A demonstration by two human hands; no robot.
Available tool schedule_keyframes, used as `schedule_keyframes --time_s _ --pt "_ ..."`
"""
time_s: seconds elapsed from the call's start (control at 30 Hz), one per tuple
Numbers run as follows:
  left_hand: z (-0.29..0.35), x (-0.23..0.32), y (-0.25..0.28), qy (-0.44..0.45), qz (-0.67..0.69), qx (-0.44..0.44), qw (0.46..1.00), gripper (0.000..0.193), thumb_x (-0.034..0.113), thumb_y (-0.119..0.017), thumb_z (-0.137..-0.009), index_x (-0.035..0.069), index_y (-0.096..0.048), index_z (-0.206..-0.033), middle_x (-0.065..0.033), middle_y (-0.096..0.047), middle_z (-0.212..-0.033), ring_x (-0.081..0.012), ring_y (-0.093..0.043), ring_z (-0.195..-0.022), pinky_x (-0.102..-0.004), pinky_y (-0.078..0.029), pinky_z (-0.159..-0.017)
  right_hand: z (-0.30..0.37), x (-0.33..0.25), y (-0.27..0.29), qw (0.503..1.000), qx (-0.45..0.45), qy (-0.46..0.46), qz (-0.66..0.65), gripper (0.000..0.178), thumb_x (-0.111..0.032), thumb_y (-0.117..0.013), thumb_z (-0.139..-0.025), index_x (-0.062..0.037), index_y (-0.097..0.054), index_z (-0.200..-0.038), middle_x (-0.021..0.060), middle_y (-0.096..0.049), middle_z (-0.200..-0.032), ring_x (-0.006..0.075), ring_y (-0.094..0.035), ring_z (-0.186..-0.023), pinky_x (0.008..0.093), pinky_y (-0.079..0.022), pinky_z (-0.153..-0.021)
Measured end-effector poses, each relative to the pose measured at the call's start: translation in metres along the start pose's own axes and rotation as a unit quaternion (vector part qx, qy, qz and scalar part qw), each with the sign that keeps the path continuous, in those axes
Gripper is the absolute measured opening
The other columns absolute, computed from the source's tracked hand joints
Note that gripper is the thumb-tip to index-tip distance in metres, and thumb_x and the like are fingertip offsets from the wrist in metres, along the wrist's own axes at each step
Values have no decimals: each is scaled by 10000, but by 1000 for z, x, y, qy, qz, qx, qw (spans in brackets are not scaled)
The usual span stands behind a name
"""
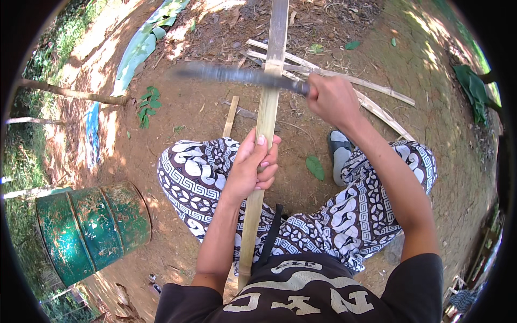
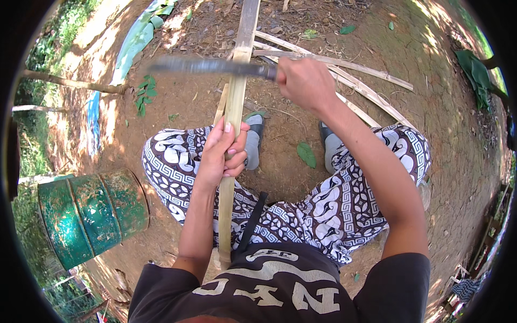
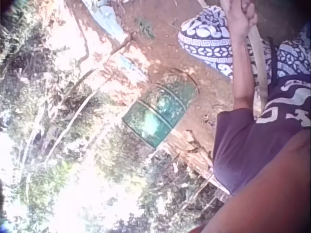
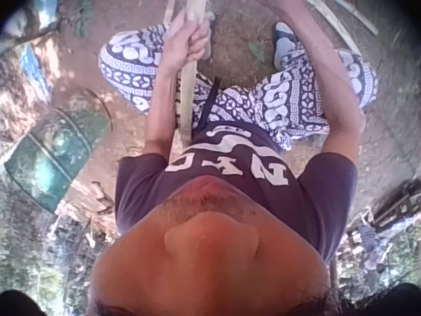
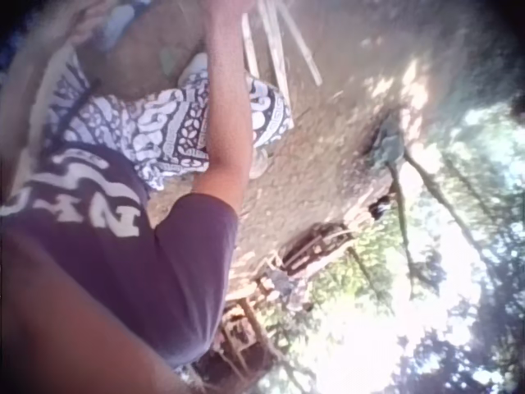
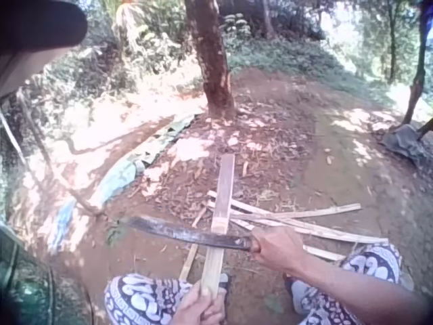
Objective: The person holds a strip of bamboo and shaves down its length using a knife, smoothing the surface and edges.
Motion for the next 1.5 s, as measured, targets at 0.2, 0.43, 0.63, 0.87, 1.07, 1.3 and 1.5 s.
schedule_keyframes --time_s 0.2,0.43,0.63,0.87,1.07,1.3,1.5 --pt "2 -4 -4 33 -17 -13 999 303 293 -357 -1096 42 -485 -1205 16 -343 -732 -21 -215 -434 -195 -196 -331 -30 47 5 991 84 -100 15 113 -180 -617 -815 -76 -625 -771 135 -626 -607 347 -648 -567 476 -540 -561" --pt "4 -5 2 39 -39 5 998 296 293 -371 -1091 43 -480 -1205 34 -333 -700 -21 -232 -426 -192 -213 -332 -19 38 -5 997 -30 -55 34 70 -129 -591 -777 -68 -624 -785 181 -631 -654 394 -652 -666 508 -506 -621" --pt "4 2 3 38 -49 -40 997 296 305 -360 -1094 47 -453 -1206 8 -394 -718 -45 -308 -431 -209 -288 -370 -21 102 10 909 107 -335 -223 162 -144 -633 -845 -25 -568 -755 100 -553 -564 254 -575 -510 405 -477 -530" --pt "-8 8 0 -58 -132 -79 986 436 273 -495 -1029 -23 -451 -1346 -87 -571 -760 -115 -535 -551 -273 -506 -547 3 60 40 727 80 -384 -563 171 -100 -676 -823 -49 -547 -724 -41 -448 -530 69 -381 -400 262 -319 -409" --pt "-41 18 -15 -32 -55 -156 986 623 492 -329 -1045 -36 -477 -1341 -78 -572 -747 -168 -565 -640 -328 -513 -686 17 39 57 827 60 -376 -414 261 -158 -703 -826 -65 -518 -666 -23 -479 -535 78 -411 -424 289 -328 -424" --pt "-63 22 -22 42 72 -163 983 686 499 -153 -1059 -34 -501 -1313 -28 -500 -734 -166 -544 -644 -320 -487 -641 23 33 69 876 117 -313 -348 437 -197 -725 -837 -77 -379 -598 -57 -379 -552 56 -306 -554 300 -267 -508" --pt "-73 7 11 43 77 -114 990 620 460 -208 -1059 -29 -520 -1278 -32 -551 -811 -144 -550 -638 -282 -485 -581 37 8 70 906 58 -272 -319 447 -200 -722 -840 -68 -369 -600 -64 -379 -562 61 -309 -549 304 -269 -503"
Point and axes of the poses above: each hand's wrist, its own z-axis away from the middle knuckle, its own y-axis out of the back of the hand, x = y × z, the point moved 4 cm from there along -z, towards the middle knuckle
